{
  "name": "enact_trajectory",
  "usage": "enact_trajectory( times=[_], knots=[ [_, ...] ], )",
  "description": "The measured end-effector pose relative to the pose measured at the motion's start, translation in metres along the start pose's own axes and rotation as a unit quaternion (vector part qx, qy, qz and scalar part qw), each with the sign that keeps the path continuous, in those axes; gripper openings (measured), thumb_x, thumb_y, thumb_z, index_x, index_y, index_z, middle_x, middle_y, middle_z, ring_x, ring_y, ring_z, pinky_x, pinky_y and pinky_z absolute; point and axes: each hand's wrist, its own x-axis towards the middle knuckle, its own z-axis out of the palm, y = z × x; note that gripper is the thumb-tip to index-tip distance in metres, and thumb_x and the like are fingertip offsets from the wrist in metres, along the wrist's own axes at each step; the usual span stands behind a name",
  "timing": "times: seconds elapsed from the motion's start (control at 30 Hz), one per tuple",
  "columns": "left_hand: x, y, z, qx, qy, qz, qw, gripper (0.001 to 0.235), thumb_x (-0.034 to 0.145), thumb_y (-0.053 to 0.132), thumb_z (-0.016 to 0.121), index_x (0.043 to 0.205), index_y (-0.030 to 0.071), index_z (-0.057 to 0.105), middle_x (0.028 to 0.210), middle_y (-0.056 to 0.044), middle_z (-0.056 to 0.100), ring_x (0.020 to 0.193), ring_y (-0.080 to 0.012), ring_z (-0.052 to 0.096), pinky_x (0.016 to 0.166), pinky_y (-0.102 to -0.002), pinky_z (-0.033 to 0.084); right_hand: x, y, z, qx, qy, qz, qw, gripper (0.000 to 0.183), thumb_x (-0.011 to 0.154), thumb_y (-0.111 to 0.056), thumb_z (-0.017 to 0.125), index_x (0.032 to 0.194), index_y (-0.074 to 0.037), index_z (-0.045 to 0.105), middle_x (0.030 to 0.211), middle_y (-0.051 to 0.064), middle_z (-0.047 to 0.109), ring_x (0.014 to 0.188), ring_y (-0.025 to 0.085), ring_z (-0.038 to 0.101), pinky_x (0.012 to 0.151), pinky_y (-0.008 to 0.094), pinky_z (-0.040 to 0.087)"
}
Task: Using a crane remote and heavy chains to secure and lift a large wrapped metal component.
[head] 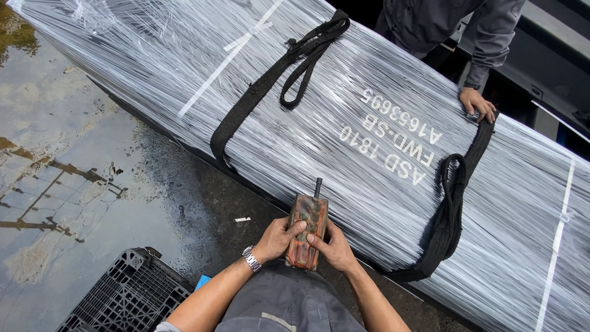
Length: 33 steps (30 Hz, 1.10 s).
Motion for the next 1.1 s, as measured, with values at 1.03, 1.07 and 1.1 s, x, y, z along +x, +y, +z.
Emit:
enact_trajectory(
  times=[1.03, 1.07, 1.1],
  knots=[
    [0.012, 0.002, 0.005, 0.009, -0.02, 0.006, 1.0, 0.076, 0.091, 0.07, 0.052, 0.1, -0.002, 0.074, 0.078, -0.015, 0.077, 0.069, -0.0208, 0.077, 0.066, -0.031, 0.061, -0.003, -0.007, -0.01, 0.0, -0.003, -0.022, 1.0, 0.087, 0.081, -0.055, 0.074, 0.141, 0.003, 0.049, 0.123, 0.024, 0.066, 0.12, 0.035, 0.066, 0.104, 0.049, 0.052],
    [0.012, 0.001, 0.005, 0.009, -0.02, 0.005, 1.0, 0.076, 0.091, 0.07, 0.052, 0.1, -0.001, 0.074, 0.078, -0.015, 0.077, 0.069, -0.0209, 0.077, 0.066, -0.031, 0.061, -0.003, -0.007, -0.01, -0.004, -0.002, -0.021, 1.0, 0.087, 0.081, -0.055, 0.074, 0.142, 0.003, 0.048, 0.123, 0.024, 0.066, 0.12, 0.035, 0.066, 0.104, 0.049, 0.052],
    [0.012, 0.0, 0.005, 0.01, -0.021, 0.004, 1.0, 0.075, 0.091, 0.07, 0.052, 0.1, -0.001, 0.074, 0.077, -0.015, 0.077, 0.068, -0.021, 0.077, 0.065, -0.031, 0.061, -0.003, -0.006, -0.01, -0.007, -0.001, -0.02, 1.0, 0.088, 0.081, -0.055, 0.074, 0.142, 0.002, 0.048, 0.123, 0.024, 0.067, 0.12, 0.036, 0.066, 0.104, 0.05, 0.052]
  ],
)
